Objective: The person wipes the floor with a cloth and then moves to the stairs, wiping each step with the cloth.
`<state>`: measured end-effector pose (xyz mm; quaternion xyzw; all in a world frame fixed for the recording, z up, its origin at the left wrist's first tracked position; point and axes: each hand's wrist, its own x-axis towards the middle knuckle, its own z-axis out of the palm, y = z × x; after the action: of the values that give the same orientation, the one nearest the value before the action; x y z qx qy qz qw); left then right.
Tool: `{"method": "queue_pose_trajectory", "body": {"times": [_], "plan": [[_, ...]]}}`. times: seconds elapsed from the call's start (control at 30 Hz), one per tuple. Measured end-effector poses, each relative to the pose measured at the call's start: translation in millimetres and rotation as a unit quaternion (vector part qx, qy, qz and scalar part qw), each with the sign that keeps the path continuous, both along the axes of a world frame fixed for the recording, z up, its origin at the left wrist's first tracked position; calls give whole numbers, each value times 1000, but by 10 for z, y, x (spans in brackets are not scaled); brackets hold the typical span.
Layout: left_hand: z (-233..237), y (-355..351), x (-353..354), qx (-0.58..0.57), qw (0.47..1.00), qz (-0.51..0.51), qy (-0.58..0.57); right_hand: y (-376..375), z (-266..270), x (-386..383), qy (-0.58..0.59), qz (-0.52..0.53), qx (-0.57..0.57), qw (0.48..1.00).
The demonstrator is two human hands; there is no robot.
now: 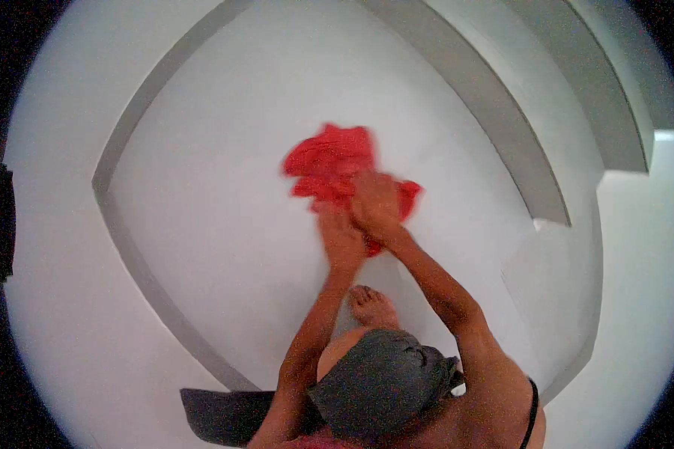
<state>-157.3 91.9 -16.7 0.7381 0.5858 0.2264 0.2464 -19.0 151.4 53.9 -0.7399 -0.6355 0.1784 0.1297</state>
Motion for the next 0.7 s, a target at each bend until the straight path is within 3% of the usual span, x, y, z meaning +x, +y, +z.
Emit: {"method": "queue_pose_trajectory", "body": {"times": [0.07,0.1,0.13,0.17,0.2,0.23,0.37,0.47,0.63,0.7], "plan": [[229,-119,348,-149,982,-28,-110,-477,-74,300,-34,-55,85,994],[442,-147,447,-239,951,-47,-192,-759,-102,420,9,-80,88,993],[337,-344,572,-199,953,-60,-221,-1069,-245,560,-34,-81,112,990],[337,-512,576,-146,965,-115,-184,-1211,-31,485,-4,-68,187,980],[354,-667,581,-87,971,-164,-149,-1671,-496,720,-115,-112,134,978],[447,-763,555,-16,967,-252,-44,-1856,-632,783,-145,-119,123,974],[231,-631,332,71,967,-242,-15,-1498,-542,524,-149,-105,125,975],[211,-187,67,45,976,-213,-8,-860,-402,317,-117,-58,131,983],[279,659,-972,105,994,10,-14,488,-249,-1004,-68,38,223,972],[302,738,-1402,18,991,120,-50,772,-47,-1614,8,80,84,993]]}}
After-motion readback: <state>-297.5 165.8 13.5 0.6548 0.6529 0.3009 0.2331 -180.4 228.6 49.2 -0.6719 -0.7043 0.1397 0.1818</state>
